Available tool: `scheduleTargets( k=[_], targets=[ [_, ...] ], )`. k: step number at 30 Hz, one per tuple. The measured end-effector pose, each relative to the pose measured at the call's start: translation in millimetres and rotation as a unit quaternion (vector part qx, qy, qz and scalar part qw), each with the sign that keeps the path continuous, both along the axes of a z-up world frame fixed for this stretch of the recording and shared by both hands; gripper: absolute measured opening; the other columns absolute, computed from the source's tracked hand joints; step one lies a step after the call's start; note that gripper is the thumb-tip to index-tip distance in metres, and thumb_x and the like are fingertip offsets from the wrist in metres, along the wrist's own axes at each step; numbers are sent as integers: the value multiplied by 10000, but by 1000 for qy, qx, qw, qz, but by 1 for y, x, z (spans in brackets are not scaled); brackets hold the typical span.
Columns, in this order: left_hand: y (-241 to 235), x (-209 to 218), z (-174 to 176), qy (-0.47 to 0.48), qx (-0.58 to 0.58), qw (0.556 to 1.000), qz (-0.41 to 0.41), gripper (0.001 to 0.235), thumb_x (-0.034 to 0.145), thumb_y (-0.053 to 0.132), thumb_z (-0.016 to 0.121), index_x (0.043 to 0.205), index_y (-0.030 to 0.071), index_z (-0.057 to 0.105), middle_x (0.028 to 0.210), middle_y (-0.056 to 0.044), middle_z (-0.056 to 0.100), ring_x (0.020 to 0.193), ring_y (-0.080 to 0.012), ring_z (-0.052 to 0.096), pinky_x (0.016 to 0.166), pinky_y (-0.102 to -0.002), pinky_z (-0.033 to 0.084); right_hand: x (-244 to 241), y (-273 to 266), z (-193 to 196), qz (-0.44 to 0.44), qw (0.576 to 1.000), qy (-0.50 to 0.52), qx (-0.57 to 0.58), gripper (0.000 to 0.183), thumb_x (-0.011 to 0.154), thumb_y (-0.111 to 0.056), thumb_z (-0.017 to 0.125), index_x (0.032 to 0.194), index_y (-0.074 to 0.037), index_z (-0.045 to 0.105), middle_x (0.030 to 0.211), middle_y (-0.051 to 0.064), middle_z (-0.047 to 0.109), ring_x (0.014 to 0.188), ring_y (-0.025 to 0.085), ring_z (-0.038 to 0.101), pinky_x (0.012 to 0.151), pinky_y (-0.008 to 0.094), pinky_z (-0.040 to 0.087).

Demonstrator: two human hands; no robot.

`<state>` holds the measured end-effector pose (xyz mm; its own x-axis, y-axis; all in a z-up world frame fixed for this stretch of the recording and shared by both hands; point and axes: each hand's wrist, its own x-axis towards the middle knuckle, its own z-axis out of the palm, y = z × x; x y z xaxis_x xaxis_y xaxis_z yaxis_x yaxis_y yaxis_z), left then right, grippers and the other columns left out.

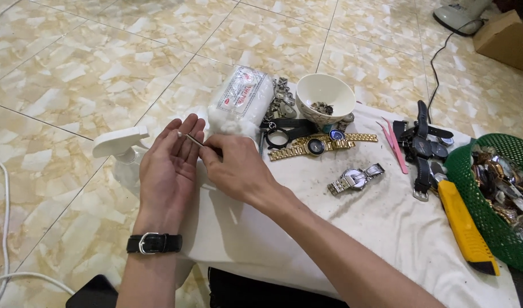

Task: The person uses tweezers to manipulate small components on a watch band. They then pick up a screwdriver and use it to work on the back of a silver wristwatch. The person also sprays a liquid from a bottle onto the screwdriver before continuing to work on the watch.

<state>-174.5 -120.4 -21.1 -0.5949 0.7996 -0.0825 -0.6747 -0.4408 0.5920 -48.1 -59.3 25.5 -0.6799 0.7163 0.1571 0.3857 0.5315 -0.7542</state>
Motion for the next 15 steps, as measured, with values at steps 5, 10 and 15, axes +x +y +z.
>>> scheduleTargets(
  k=[5,10,15],
  targets=[
    [-4,1,0,1,-7,1000,2,357,1027,82,457,1355,-56,430,1413,-263,597,1251,-318,640,1044,-376,551,-6,1,2,5,1000,-25,11,299,942,-245,589,1023,-8,752,871,235,749,820,373,738,777,445,556],
    [-5,0,2,-20,-4,1000,10,341,1021,73,456,1338,-52,438,1395,-257,605,1259,-319,649,1060,-368,557,-8,-1,1,2,999,-32,8,295,935,-239,594,1004,-3,757,854,235,748,811,375,735,775,447,557],
    [-8,-1,3,-10,-22,999,21,328,1023,80,443,1322,-53,448,1383,-252,611,1265,-319,649,1042,-369,509,-13,1,-7,19,998,-14,54,277,920,-218,614,1003,-1,764,874,236,745,825,382,722,787,450,551]
  ],
)
